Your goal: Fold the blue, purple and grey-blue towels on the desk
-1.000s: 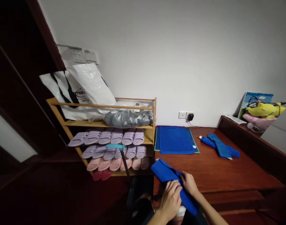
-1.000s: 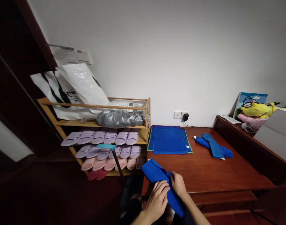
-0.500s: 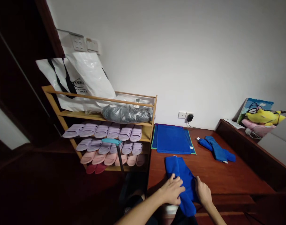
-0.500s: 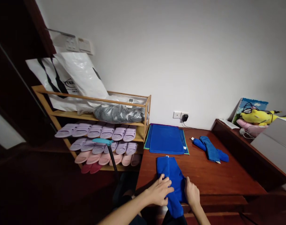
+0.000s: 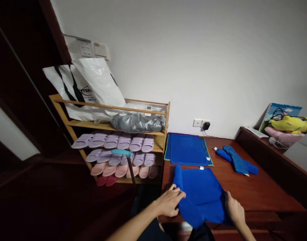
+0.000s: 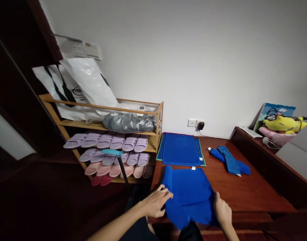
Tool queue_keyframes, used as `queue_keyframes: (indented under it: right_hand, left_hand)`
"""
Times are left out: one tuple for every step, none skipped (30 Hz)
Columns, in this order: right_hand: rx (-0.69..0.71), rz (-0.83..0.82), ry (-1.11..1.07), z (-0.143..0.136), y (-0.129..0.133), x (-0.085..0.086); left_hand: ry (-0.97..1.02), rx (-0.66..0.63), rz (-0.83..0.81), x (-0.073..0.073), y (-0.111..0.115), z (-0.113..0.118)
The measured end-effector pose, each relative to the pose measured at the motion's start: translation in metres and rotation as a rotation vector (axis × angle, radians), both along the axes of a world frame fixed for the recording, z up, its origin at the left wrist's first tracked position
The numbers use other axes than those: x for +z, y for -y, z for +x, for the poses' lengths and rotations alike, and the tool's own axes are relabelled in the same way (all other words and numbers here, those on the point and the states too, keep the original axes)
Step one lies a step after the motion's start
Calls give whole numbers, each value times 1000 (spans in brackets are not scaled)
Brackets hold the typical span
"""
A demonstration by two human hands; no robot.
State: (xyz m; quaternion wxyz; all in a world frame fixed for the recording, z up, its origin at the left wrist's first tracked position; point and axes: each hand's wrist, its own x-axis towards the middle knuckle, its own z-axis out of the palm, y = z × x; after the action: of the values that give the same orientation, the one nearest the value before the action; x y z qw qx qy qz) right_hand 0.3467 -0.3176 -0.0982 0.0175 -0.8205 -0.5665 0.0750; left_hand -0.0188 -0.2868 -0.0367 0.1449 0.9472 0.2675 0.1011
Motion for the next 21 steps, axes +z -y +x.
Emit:
queue_keyframes:
  right_hand:
    - [-24, -5, -4, 8, 2, 0]
    - [-50, -9, -8, 16, 4, 1]
    - [-77, -14, -13, 25, 5, 1]
    - [-105, -17, -19, 34, 7, 2]
    - [-131, -18, -26, 42, 9, 3]
    - [-157, -17, -32, 50, 10, 4]
    - [-182, -15, -37, 57, 11, 5]
    - [-206, -13, -39, 64, 12, 6]
    - [-229, -10, -40, 70, 13, 7]
    - [-250, -7, -38, 75, 13, 8]
    - [-269, -4, -36, 80, 14, 8]
    - [-286, -1, -34, 85, 14, 9]
    - [-299, 2, -33, 89, 14, 10]
    - [-309, 6, -31, 94, 14, 11]
    - [-317, 12, -28, 99, 15, 13]
    - [-323, 19, -24, 104, 15, 15]
    - [-328, 26, -18, 109, 14, 17]
    - [-331, 33, -10, 112, 14, 20]
    - [-331, 41, 1, 112, 13, 22]
    - [-327, 51, 18, 109, 11, 23]
    - [-321, 65, 43, 102, 8, 24]
  left_hand:
    - [-4, 39, -5, 1, 0, -3]
    - [-19, 54, -9, 2, -1, -5]
    - [-41, 50, -9, 3, -1, -8]
    - [-63, 37, -3, 5, -2, -10]
    - [-76, 25, 12, 7, -3, -12]
    - [-77, 18, 37, 9, -4, -13]
    - [-70, 14, 68, 11, -5, -13]
    - [-58, 2, 100, 12, -6, -14]
    - [-49, -25, 126, 13, -8, -14]
    - [-43, -66, 142, 13, -9, -14]
    - [-41, -117, 147, 12, -11, -13]
    - [-40, -166, 145, 11, -13, -13]
    - [-40, -205, 139, 10, -16, -13]
    - [-42, -224, 134, 10, -18, -14]
    - [-46, -220, 134, 10, -20, -15]
    - [-53, -195, 142, 10, -21, -17]
    - [-61, -155, 155, 12, -23, -20]
    - [-67, -111, 169, 14, -24, -23]
    - [-71, -72, 181, 16, -24, -27]
    - [-74, -45, 190, 17, -25, -29]
    - [-79, -30, 197, 19, -25, -31]
